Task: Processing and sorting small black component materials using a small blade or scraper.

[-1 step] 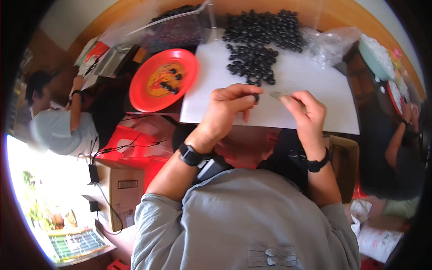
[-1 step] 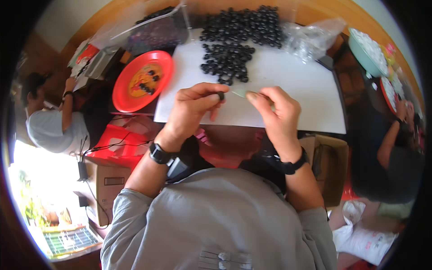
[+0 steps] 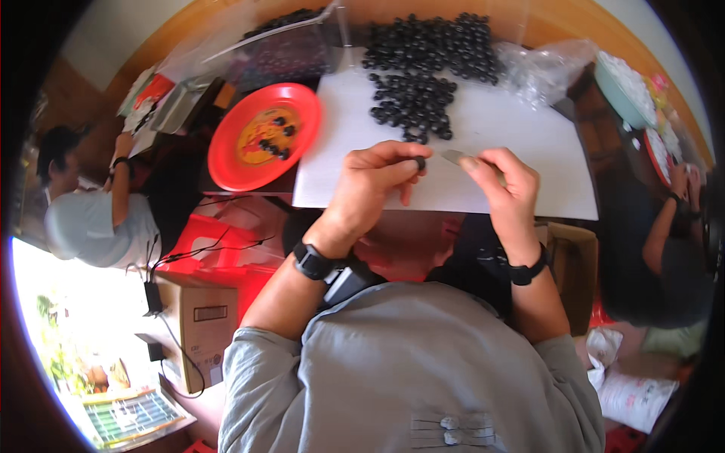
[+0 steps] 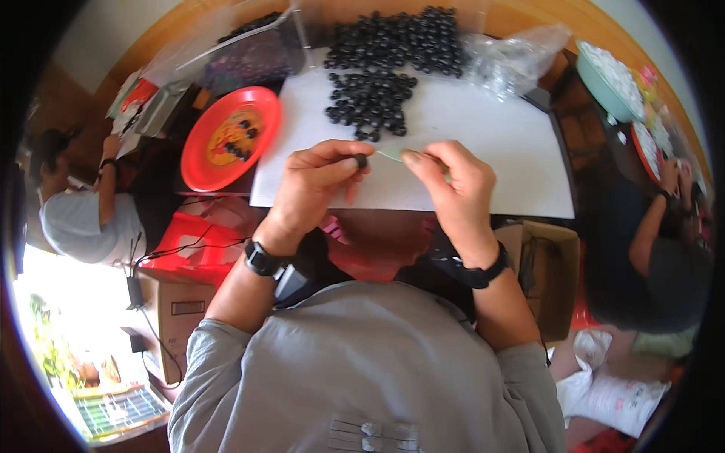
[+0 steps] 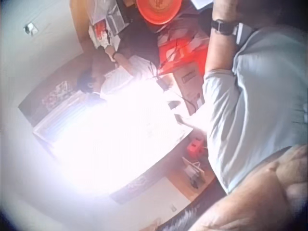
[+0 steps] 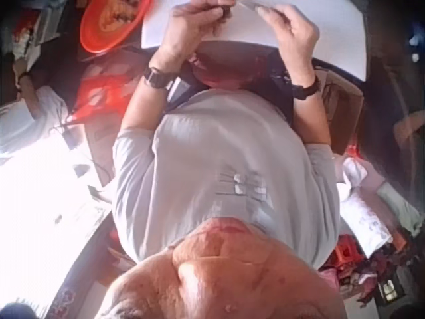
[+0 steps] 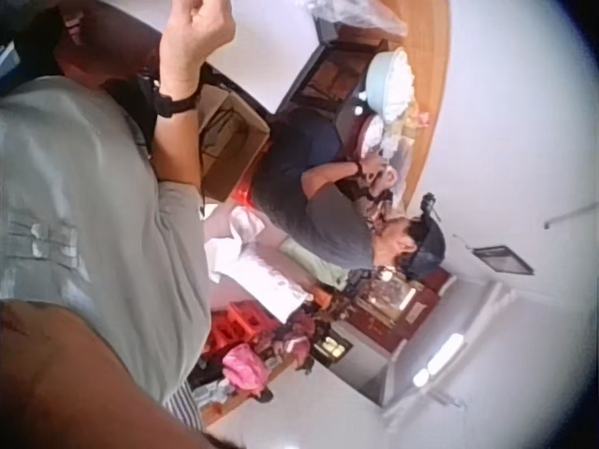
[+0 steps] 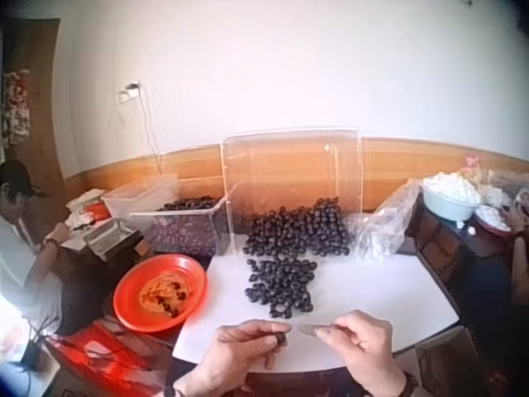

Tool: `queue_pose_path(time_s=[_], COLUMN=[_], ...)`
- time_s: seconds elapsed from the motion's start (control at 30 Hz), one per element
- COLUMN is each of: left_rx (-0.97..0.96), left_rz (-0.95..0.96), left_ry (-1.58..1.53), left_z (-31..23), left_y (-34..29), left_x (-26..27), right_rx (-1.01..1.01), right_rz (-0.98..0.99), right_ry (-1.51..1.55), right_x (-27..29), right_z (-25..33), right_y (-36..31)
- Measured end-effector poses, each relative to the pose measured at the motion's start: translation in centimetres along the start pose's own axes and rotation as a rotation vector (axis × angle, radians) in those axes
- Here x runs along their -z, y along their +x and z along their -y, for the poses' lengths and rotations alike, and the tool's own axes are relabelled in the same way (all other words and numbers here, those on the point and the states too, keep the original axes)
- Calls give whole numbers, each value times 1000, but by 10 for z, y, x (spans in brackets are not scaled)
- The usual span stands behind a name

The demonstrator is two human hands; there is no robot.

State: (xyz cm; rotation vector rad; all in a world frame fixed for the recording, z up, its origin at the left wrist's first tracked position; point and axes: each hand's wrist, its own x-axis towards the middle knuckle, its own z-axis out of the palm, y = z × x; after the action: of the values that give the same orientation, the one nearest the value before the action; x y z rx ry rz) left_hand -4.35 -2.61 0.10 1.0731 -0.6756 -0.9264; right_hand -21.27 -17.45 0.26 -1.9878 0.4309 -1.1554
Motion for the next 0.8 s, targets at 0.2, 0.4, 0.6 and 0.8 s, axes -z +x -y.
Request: queue_pose_path(time_s=[0.2, 0.4, 0.6, 0.8], left_rx=[48, 58, 33, 23], left_rz=[96, 128, 117, 82], left_ry=[-132, -152, -110, -109], left_z=[-1, 3, 8, 8], left_y=[2, 3, 4, 4], left_x=[1, -7, -9, -13], right_rx=[-10, 22, 21, 25], right_rz=[7, -11, 0, 3], right_ry=[-11, -55, -86, -136], right_x=[-1, -3, -3, -4], right_z=[-8, -11, -8, -9], right_y=[-1, -3, -3, -2])
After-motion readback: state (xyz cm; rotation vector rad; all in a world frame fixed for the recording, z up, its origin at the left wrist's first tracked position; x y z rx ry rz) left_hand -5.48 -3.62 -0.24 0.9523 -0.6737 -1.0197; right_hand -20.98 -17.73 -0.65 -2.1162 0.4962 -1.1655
